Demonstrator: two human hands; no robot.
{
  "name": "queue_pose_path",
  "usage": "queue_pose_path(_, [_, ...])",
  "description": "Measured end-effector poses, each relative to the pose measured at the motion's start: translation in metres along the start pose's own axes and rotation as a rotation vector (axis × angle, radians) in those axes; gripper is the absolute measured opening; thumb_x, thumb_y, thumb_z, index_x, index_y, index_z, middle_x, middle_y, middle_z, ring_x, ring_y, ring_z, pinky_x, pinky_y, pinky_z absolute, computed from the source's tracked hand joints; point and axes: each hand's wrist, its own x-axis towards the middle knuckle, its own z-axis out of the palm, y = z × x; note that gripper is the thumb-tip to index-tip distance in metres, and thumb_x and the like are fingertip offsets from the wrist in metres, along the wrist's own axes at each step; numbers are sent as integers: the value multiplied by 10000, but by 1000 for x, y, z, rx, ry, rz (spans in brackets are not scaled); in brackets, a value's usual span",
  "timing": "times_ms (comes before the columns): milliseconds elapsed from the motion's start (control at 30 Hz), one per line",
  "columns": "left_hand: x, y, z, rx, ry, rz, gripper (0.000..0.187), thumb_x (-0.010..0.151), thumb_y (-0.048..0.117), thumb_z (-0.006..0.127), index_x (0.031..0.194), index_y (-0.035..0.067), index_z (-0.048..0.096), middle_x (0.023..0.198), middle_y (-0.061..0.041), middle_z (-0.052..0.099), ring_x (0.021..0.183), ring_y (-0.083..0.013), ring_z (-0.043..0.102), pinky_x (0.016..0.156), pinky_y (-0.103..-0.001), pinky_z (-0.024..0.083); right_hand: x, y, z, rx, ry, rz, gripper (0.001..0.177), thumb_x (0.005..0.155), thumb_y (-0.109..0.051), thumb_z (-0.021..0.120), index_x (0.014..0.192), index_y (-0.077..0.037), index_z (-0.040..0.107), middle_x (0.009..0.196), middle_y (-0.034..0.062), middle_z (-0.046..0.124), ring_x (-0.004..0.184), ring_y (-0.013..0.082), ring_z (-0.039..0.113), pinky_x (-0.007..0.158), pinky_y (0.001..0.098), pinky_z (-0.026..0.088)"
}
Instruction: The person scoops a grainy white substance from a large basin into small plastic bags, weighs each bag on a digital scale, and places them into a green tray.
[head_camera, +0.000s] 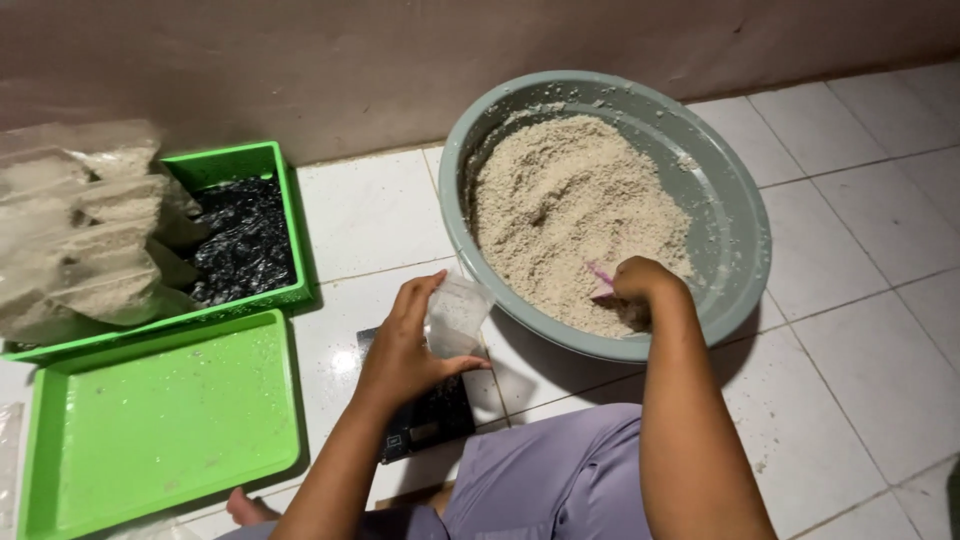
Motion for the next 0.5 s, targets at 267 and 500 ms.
queue_pose_path(267, [1, 1, -2, -5, -28, -19, 974, 573, 332, 941, 1372, 42, 467, 1251, -180, 490, 1192, -453, 559, 967, -553, 511, 94, 21, -5, -264, -62, -370, 182, 866, -30, 572, 867, 108, 692, 647, 216, 617, 566, 314, 585, 507, 385, 456])
queue_pose_path(500, [-2, 3, -5, 34, -24, -65, 900, 603, 366, 904, 1329, 31, 490, 1205, -169, 493, 1157, -433, 575, 957, -521, 517, 148, 28, -26, -587, 268, -613, 257, 732, -359, 711, 770, -117, 788, 724, 147, 729, 835, 345, 696, 745, 403, 526])
